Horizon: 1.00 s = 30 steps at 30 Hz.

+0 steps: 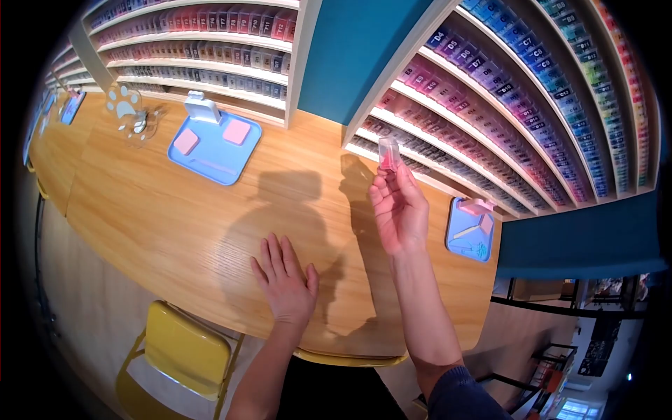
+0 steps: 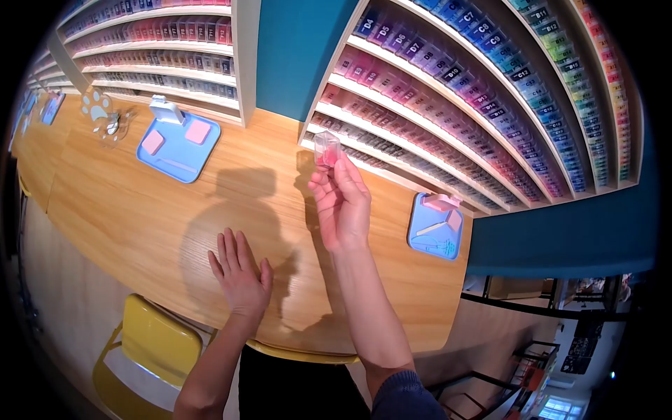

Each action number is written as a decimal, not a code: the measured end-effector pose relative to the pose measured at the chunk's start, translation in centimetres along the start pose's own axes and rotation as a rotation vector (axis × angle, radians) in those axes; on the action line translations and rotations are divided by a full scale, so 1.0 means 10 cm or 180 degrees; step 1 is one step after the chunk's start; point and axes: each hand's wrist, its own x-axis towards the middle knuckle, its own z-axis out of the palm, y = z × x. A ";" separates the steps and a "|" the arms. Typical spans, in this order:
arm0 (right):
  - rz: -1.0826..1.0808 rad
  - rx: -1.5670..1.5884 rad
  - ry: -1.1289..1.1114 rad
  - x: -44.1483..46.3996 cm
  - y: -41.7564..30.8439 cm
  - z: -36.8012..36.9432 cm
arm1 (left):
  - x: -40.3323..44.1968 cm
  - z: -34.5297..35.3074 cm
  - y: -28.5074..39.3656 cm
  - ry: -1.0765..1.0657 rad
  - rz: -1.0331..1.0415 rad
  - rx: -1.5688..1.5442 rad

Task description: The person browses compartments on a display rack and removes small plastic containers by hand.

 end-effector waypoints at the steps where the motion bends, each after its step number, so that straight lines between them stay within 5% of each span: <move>1: -0.0005 0.0009 0.0011 -0.01 -0.01 0.00 | 0.00 0.00 0.00 0.0037 0.0008 -0.0003; 7: 0.0097 -0.0327 0.0671 -0.10 -0.06 0.02 | 0.00 0.00 0.01 0.0063 0.0023 0.0082; 9: -0.0693 -0.1473 0.0870 -0.12 -0.01 0.03 | 0.01 0.01 0.01 0.0085 0.0027 0.0135; 15: -0.1450 -0.1850 0.0696 -0.19 0.03 -0.15 | 0.00 0.00 0.01 0.0053 0.0014 0.0149; 25: -0.1391 -0.1980 0.0801 -0.28 0.04 -0.31 | 0.01 -0.01 0.02 0.0034 -0.0031 0.0114; 30: -0.0550 -0.1499 0.0853 -0.28 0.01 -0.48 | 0.00 -0.01 0.03 0.0087 -0.0011 0.0177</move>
